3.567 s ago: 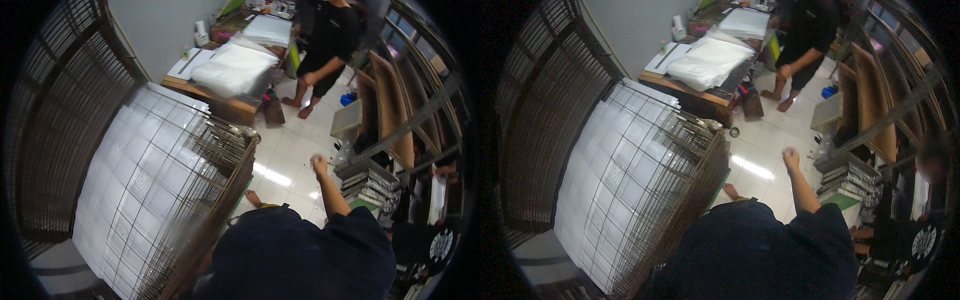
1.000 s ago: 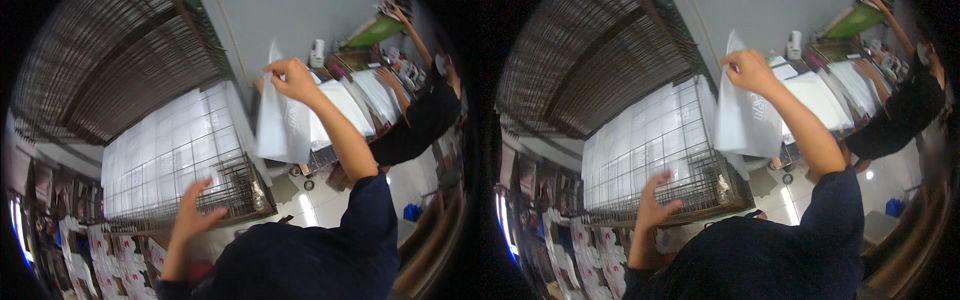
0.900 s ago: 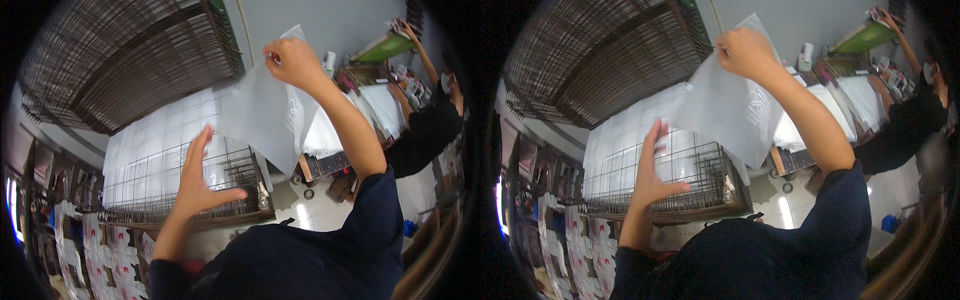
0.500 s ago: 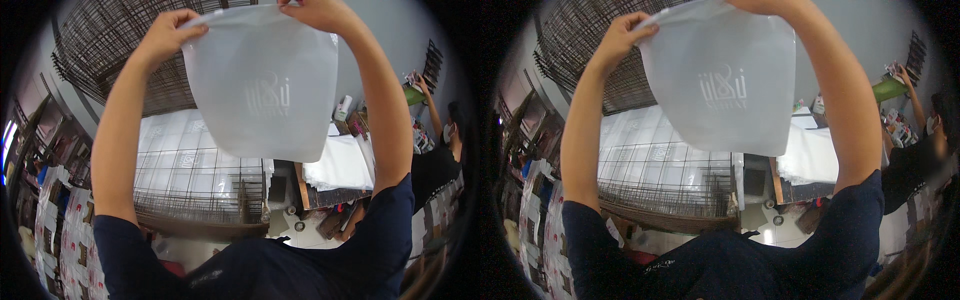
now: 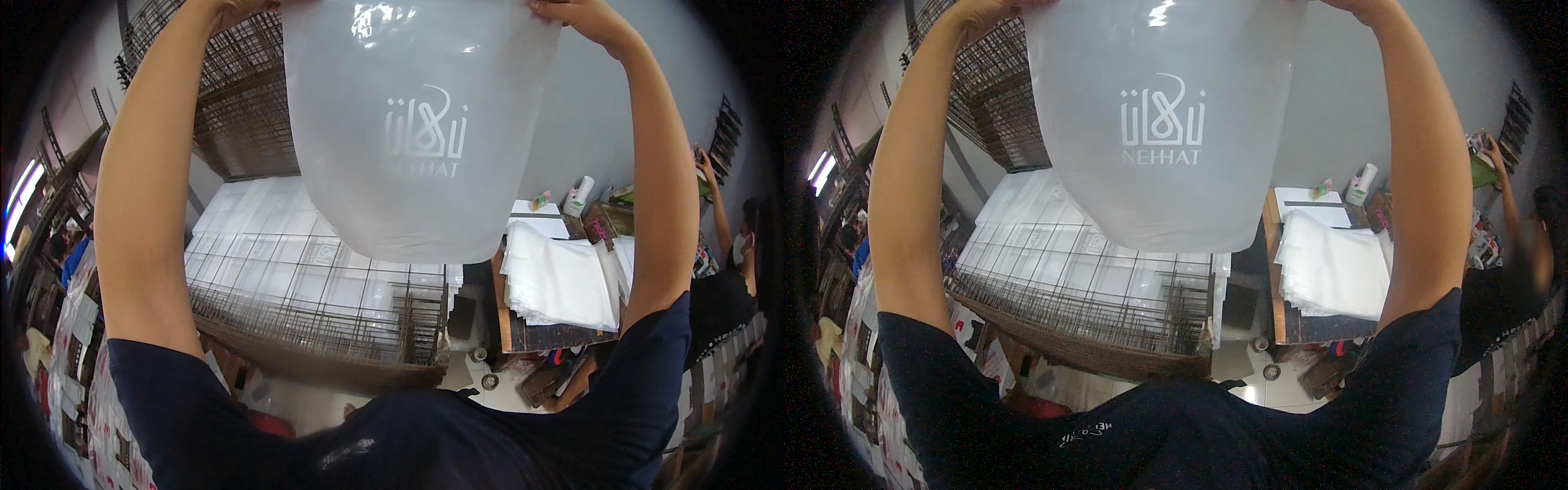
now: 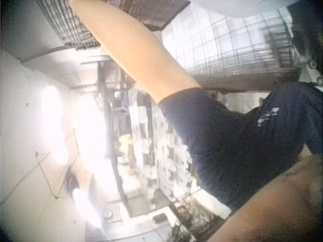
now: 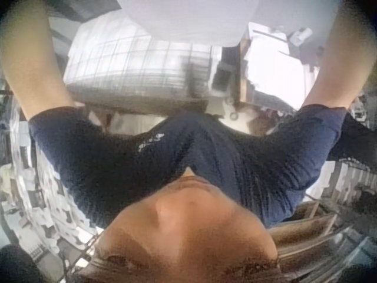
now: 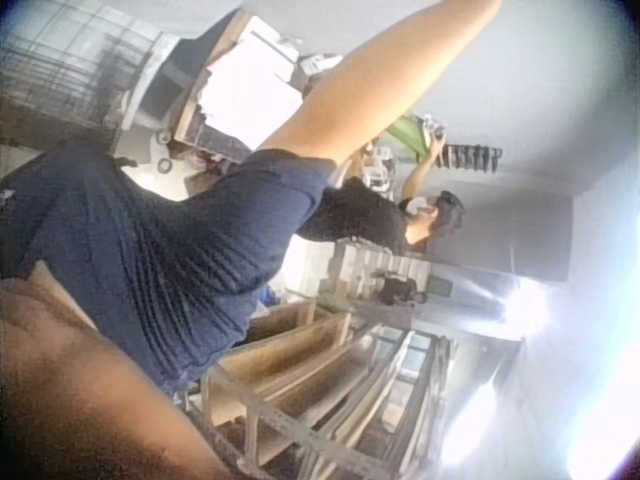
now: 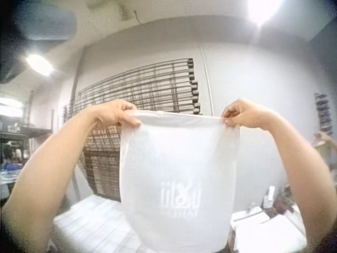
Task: The person unpacks a large bundle of white plastic bags from a wire rack and places them onto a table. They then repeatedly pick up individual bags, unfold them to display a printed logo, and place them back onto the rack.
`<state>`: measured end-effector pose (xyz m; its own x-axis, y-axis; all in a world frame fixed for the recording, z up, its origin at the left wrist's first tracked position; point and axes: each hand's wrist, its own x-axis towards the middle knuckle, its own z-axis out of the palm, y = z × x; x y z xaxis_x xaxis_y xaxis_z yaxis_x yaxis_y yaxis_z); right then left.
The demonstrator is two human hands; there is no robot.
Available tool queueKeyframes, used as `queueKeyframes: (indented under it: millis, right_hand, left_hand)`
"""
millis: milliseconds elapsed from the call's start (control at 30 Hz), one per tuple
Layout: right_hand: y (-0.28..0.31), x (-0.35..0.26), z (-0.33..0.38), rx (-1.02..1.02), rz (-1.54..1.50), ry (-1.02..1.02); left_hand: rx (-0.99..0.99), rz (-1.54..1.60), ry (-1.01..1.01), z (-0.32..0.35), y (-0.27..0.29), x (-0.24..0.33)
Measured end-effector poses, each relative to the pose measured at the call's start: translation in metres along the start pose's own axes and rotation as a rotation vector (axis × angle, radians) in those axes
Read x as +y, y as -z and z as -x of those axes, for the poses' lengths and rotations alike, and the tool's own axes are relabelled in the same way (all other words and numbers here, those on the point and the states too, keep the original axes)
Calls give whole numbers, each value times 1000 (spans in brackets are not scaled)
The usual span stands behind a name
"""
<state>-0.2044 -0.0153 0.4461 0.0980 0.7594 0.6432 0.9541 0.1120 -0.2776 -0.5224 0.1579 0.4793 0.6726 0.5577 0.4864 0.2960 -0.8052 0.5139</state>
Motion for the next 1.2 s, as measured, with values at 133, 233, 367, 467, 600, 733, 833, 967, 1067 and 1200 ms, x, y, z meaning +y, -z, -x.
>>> queueKeyframes:
  millis: [133, 233, 367, 467, 600, 733, 833, 967, 1067, 1200]
  right_hand:
    - [6, -7, 1, 66, 8, -31]
    - [10, 6, -8, 72, -56, 23]
    - [20, 20, -10, 54, -74, 74]
    - [24, 16, -9, 62, -82, 66]
    - [24, 11, -5, 78, -68, 35]
    - [26, 2, -4, 107, -52, 26]
    - [26, 0, -6, 140, -20, 8]
    - [28, 8, -16, 152, -23, 10]
    - [28, 11, -18, 125, -21, 16]
    - [33, 9, -14, 144, 25, -13]
  left_hand:
    - [-92, 152, -9, -4, 11, -14]
    - [-54, 108, 49, 9, 6, -6]
    - [-16, 154, 69, 3, -10, -13]
    - [-58, 121, 68, 0, 2, -18]
    - [59, 154, 105, 6, -14, -6]
    - [59, 145, 93, 7, -6, -4]
    - [91, 151, 82, 7, -9, -2]
    - [100, 145, 79, -6, -3, -12]
    - [74, 152, 67, -9, -5, -13]
    - [140, 194, 59, -10, -18, -7]
